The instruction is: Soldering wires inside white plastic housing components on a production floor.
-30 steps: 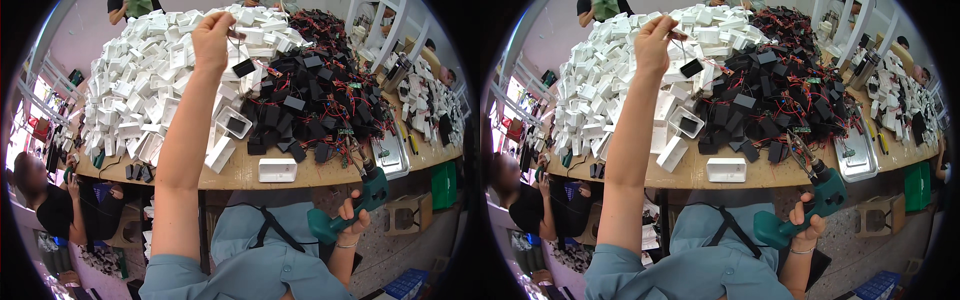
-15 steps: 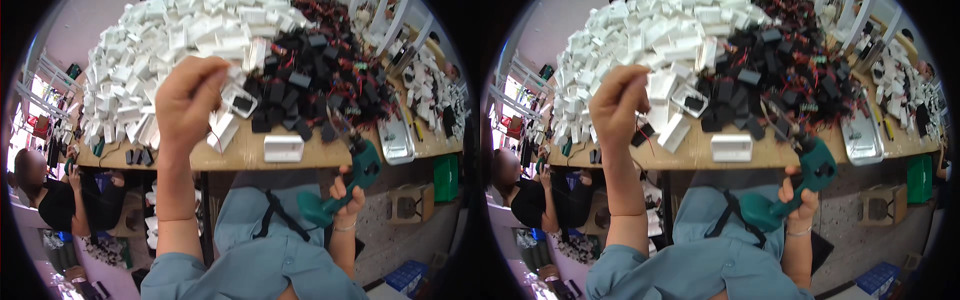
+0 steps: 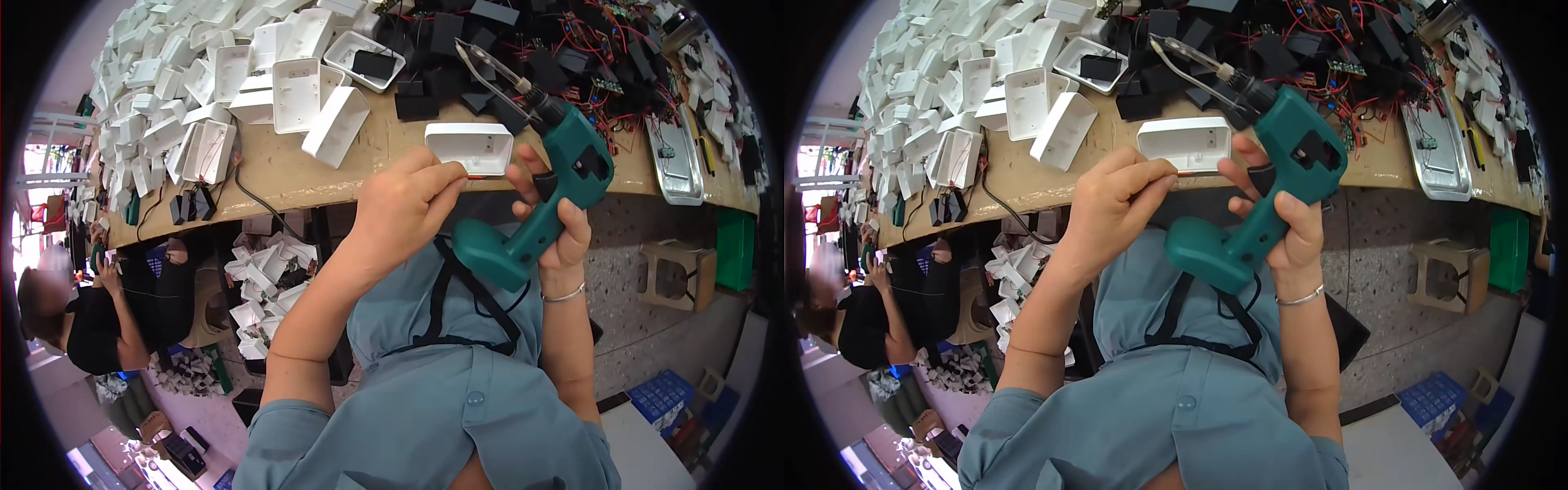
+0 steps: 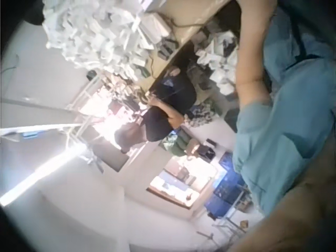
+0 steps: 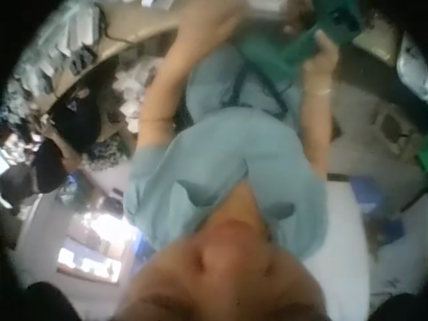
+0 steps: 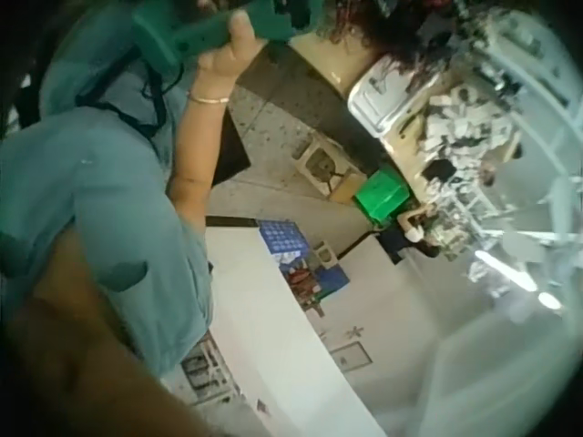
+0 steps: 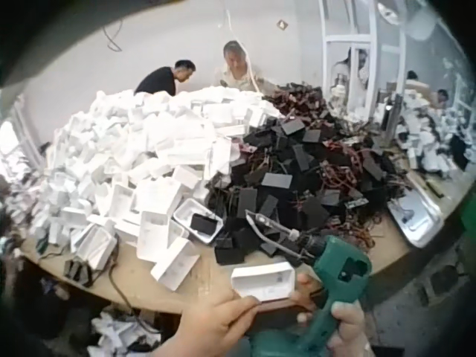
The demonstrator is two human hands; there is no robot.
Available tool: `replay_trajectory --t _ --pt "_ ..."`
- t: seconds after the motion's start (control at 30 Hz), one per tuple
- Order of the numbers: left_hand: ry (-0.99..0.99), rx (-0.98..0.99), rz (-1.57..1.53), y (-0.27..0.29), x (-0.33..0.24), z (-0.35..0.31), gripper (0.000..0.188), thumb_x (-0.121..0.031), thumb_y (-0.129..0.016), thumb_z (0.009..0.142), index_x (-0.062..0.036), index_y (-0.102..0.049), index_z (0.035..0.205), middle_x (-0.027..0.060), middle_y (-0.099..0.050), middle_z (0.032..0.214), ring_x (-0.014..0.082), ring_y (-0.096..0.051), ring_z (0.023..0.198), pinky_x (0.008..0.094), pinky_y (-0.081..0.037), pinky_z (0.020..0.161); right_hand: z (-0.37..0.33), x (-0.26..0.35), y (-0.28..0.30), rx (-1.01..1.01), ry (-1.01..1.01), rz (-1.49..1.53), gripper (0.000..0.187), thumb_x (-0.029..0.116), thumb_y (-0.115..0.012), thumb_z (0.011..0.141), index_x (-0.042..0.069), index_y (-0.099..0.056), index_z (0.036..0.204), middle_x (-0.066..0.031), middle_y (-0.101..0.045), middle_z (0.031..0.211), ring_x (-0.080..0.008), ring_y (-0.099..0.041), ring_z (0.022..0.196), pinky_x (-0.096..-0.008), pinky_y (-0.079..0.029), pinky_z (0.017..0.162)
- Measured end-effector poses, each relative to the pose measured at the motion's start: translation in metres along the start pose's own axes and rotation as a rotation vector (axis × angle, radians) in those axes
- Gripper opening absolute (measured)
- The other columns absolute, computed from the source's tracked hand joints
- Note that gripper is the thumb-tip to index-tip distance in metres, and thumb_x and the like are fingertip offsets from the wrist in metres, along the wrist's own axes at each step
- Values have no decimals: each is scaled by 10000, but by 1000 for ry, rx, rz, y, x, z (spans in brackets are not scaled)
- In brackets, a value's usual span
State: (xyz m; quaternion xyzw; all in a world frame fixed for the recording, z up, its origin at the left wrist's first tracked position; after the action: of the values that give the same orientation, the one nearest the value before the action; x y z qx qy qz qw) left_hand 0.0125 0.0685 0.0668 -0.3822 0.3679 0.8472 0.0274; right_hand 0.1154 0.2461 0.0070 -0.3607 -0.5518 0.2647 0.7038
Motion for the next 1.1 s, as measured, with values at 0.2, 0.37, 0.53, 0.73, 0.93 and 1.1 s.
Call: replay_trajectory --t 0.2,0.37,0.53,0.73,0.93,1.1 --pt "-166 -63 215 -14 4 0 91 -116 -696 750 -101 -672 837 24 -542 692 209 -557 635 335 -390 600 -1 8 -4 -83 30 -139 707 136 -617 853 2 -238 1435 -255 -365 1401 -361 -494 1207 -384 -562 817" --pt "-250 -127 268 -19 3 3 91 -83 -694 720 -103 -656 799 3 -495 655 185 -506 586 328 -336 577 -50 36 -9 -117 80 -329 704 180 -702 794 -57 -343 1352 -213 -512 1257 -245 -597 976 -314 -537 687" --pt "-292 -110 327 -24 6 7 92 -58 -670 701 -111 -605 741 6 -436 624 181 -475 555 326 -320 593 -114 54 -36 -491 201 -783 687 225 -779 718 -86 -452 1236 -211 -583 1104 -203 -614 742 -280 -516 594" --pt "-337 -155 369 -28 10 11 86 -55 -639 686 -102 -581 728 -4 -420 647 152 -474 534 354 -312 668 -145 47 -52 -584 101 -959 661 221 -792 689 -99 -500 1188 -220 -612 1055 -197 -622 682 -277 -516 587" --pt "-363 -139 465 -30 12 16 96 -71 -622 641 -102 -586 724 -11 -425 683 146 -502 639 369 -299 690 -140 40 -53 -443 37 -1036 591 139 -742 727 -91 -500 1214 -206 -609 1118 -203 -619 752 -308 -503 680" --pt "-392 -194 514 -31 12 22 65 -80 -622 641 -86 -590 697 -8 -519 844 160 -538 781 381 -310 744 -131 37 -55 -467 -30 -1036 572 108 -731 734 -82 -504 1223 -203 -599 1150 -197 -615 787 -301 -497 696"
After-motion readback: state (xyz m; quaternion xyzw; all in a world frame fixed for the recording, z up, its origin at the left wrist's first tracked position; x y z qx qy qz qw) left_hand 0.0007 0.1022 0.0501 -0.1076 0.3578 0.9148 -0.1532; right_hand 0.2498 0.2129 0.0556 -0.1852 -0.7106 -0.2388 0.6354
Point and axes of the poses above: each hand's wrist, its own z-axis towards the middle knuckle, its own y-axis out of the back of the hand, x = y × z, the point moved 3 cm from there along z, towards the middle knuckle
